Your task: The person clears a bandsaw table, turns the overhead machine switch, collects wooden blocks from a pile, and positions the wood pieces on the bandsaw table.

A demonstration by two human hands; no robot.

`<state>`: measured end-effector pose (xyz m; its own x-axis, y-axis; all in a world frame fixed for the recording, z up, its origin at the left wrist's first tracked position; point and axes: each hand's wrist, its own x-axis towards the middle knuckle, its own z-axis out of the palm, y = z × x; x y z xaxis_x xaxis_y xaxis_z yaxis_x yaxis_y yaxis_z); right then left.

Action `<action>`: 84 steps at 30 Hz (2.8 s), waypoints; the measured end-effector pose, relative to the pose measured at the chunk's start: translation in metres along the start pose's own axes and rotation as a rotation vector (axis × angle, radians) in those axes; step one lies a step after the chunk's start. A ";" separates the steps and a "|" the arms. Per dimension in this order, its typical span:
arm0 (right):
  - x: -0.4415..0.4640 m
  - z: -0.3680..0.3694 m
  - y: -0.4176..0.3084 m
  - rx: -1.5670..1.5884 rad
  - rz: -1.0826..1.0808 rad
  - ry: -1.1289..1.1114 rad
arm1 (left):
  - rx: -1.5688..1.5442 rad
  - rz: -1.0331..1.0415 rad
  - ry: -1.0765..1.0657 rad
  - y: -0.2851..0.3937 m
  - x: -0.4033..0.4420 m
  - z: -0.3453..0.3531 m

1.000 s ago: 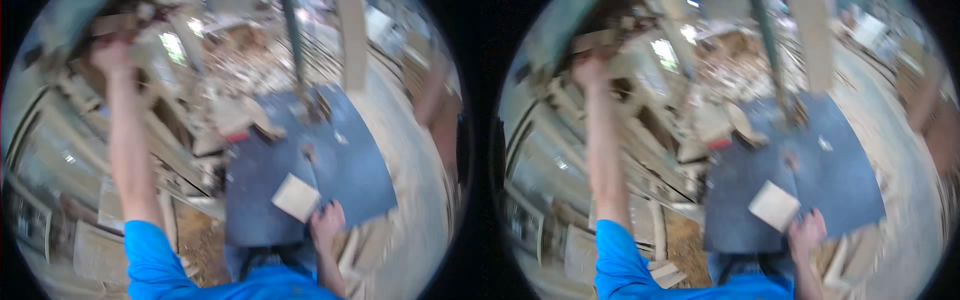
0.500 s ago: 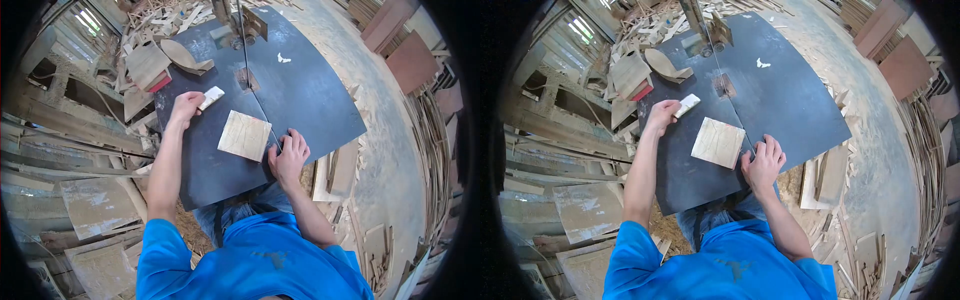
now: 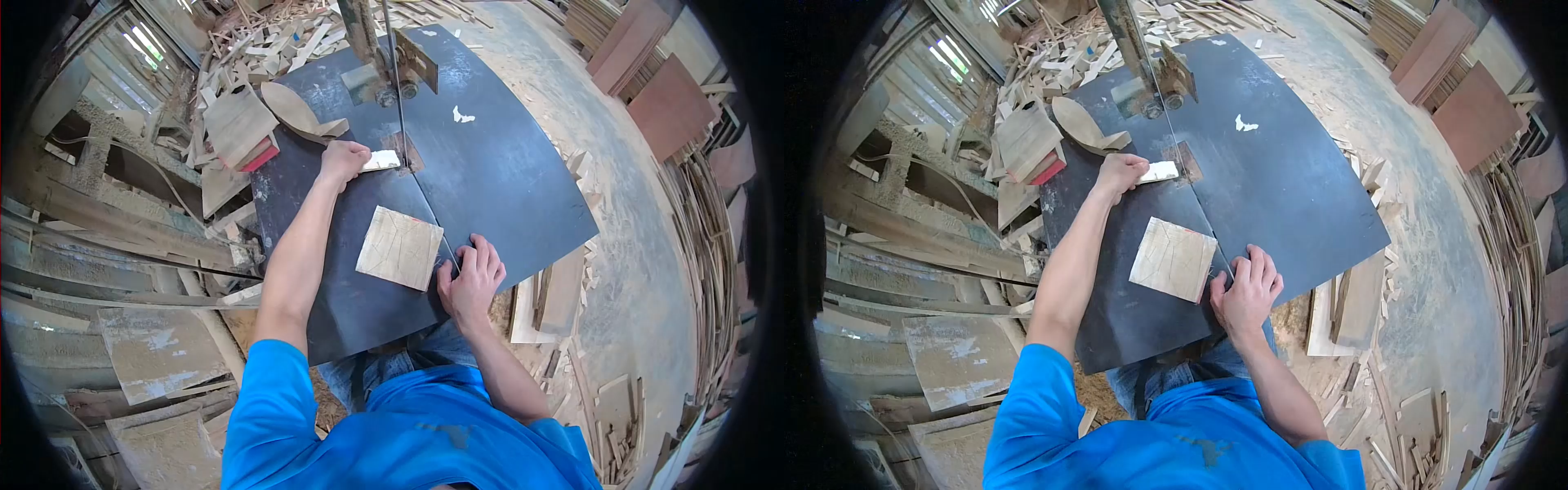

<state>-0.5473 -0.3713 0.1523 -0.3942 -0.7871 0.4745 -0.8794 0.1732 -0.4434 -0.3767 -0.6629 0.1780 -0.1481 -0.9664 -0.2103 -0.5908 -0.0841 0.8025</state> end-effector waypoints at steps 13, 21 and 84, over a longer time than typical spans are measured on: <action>0.000 0.000 -0.001 0.015 0.016 0.009 | -0.126 0.046 0.019 -0.024 0.003 -0.004; -0.001 -0.001 -0.002 0.015 0.030 -0.015 | -0.014 0.120 0.102 -0.025 0.018 0.018; -0.001 0.002 -0.004 -0.051 -0.006 -0.055 | -1.191 0.358 0.170 -0.078 -0.140 -0.100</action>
<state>-0.5427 -0.3726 0.1517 -0.3752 -0.8190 0.4341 -0.8947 0.1975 -0.4006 -0.2304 -0.5457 0.2005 0.0046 -0.9919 0.1267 0.5567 0.1078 0.8237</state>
